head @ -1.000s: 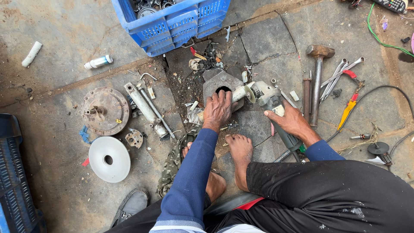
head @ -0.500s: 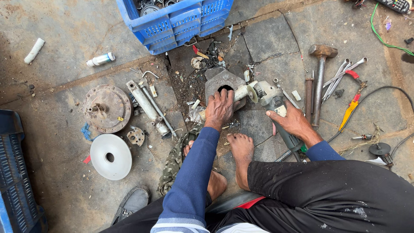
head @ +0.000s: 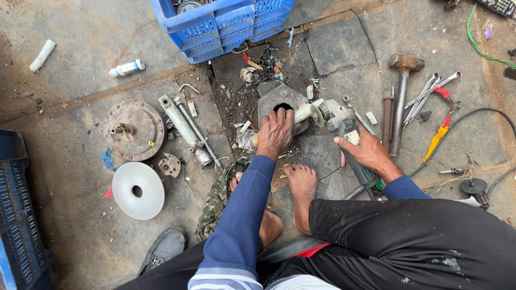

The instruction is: The person sits on the floor in a cluttered workshop and uses an angle grinder to smooth a cylindrical metal part. They hold the part with one hand and operate the grinder with the other, rotating the part to grind different sections.

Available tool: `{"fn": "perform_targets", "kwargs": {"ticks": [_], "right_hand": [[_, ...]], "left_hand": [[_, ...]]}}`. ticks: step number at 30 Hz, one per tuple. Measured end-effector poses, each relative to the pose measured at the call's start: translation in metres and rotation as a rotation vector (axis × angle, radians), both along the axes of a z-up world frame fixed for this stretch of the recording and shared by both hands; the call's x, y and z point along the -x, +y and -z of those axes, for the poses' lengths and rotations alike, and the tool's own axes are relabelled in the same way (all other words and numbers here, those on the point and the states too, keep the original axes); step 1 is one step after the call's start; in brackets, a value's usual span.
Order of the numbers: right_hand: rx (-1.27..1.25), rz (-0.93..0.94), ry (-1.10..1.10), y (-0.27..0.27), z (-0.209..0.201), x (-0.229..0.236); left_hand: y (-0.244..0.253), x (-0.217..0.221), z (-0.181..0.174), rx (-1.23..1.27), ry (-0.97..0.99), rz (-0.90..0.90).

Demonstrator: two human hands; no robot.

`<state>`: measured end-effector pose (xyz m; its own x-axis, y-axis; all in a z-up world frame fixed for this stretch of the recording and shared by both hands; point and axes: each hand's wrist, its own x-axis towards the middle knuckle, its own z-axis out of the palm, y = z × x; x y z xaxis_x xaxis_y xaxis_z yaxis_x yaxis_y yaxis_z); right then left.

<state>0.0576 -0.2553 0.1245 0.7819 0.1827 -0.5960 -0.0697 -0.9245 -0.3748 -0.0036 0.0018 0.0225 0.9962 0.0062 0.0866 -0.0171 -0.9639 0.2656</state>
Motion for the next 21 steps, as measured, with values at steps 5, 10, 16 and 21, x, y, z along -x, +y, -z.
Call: {"fn": "perform_targets", "kwargs": {"ticks": [5,10,16,21], "right_hand": [[-0.003,-0.001,-0.016,-0.004,0.009,-0.003],[-0.036,-0.07,-0.104,-0.003,0.01,-0.006],[0.002,0.0,-0.013,0.009,0.004,-0.002],[-0.165,0.048,-0.087,0.002,-0.01,-0.002]], "left_hand": [[-0.001,0.001,0.001,-0.015,-0.017,0.001],[-0.001,-0.001,0.005,-0.032,-0.002,0.007],[-0.018,0.013,0.004,-0.114,-0.028,0.064],[-0.018,0.014,0.005,-0.055,-0.101,-0.004]]}}
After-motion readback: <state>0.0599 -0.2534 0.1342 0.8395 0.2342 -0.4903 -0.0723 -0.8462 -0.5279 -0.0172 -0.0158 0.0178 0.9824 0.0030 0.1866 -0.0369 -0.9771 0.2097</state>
